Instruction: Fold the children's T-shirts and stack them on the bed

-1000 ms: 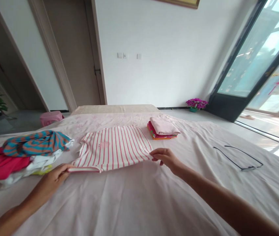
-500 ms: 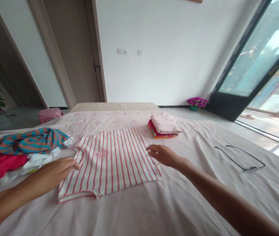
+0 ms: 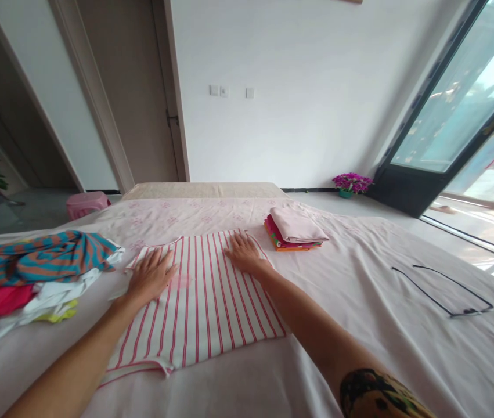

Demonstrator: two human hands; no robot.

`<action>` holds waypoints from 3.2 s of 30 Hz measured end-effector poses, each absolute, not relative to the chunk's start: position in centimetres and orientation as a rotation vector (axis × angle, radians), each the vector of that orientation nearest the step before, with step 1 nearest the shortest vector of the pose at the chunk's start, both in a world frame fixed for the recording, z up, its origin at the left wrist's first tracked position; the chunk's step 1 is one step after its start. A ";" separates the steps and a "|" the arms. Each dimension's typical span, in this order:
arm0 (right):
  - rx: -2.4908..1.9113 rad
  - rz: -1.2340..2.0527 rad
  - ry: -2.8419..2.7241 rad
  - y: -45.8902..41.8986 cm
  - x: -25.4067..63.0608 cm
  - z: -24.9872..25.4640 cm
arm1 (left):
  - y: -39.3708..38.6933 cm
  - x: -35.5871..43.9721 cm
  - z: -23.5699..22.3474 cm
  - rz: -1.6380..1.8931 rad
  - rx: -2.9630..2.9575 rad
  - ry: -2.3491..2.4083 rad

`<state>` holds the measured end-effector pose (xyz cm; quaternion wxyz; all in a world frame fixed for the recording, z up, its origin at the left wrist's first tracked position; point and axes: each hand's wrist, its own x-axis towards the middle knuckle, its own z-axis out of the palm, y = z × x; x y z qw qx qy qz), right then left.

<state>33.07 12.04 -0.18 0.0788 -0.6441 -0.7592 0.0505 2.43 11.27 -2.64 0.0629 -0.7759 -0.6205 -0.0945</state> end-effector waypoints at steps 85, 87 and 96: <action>-2.020 -0.042 -2.332 -5.5 39.4 -0.1 | -3.8 -3.6 -1.7 -0.262 -2.615 -1.425; -2.011 -0.040 -2.334 -5.5 39.5 -0.1 | -4.2 -4.1 -1.7 -0.294 -2.576 -1.501; -2.035 -0.013 -2.305 -5.4 39.5 0.1 | -2.8 -4.8 -0.3 -0.655 -2.474 -1.937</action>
